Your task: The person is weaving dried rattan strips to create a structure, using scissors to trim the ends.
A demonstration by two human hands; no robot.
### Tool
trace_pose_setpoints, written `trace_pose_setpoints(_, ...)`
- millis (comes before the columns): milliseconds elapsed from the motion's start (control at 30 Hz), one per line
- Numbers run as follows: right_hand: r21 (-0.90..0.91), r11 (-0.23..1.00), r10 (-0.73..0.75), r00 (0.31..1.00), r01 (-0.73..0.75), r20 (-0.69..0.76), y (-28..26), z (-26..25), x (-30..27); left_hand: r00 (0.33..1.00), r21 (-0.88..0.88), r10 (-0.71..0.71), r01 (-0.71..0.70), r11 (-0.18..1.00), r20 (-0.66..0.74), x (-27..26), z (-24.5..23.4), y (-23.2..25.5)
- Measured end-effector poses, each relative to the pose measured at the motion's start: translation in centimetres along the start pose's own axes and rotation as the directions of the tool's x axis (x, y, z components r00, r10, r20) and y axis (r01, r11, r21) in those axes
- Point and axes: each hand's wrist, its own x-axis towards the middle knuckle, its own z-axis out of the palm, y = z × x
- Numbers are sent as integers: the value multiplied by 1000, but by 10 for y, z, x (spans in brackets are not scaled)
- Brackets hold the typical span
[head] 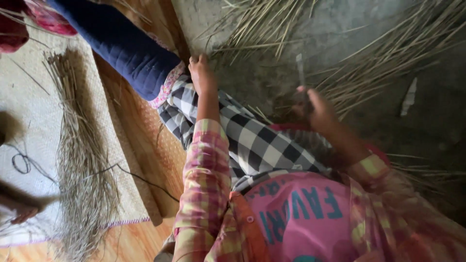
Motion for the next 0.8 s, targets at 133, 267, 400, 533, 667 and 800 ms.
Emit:
trace_pose_setpoints(133,-33,997,-68,993,72,100,-32,6,-6,999,-24,48,-48,999,10,6,7,-6)
trace_pose_setpoints(267,-17,1000,-11,994,13,108,-21,25,-8,991,208,121,-130,969,54,1,15,-14)
trace_pose_setpoints(400,-137,929,-338,939,344,66,-20,48,7,982,38,162,-159,987,-92,-34,-39,-19)
trace_pose_setpoints(533,-113,870,-461,873,480,158,-60,73,22,996,-402,-84,84,912,18,-79,-126,-18)
trace_pose_setpoints(667,-115,823,-545,830,557,118,-126,77,25,962,-533,-194,267,803,190,-118,-172,-7)
trace_pose_setpoints(800,65,740,-672,735,669,91,-158,82,16,964,-604,-64,212,768,257,-160,-221,6)
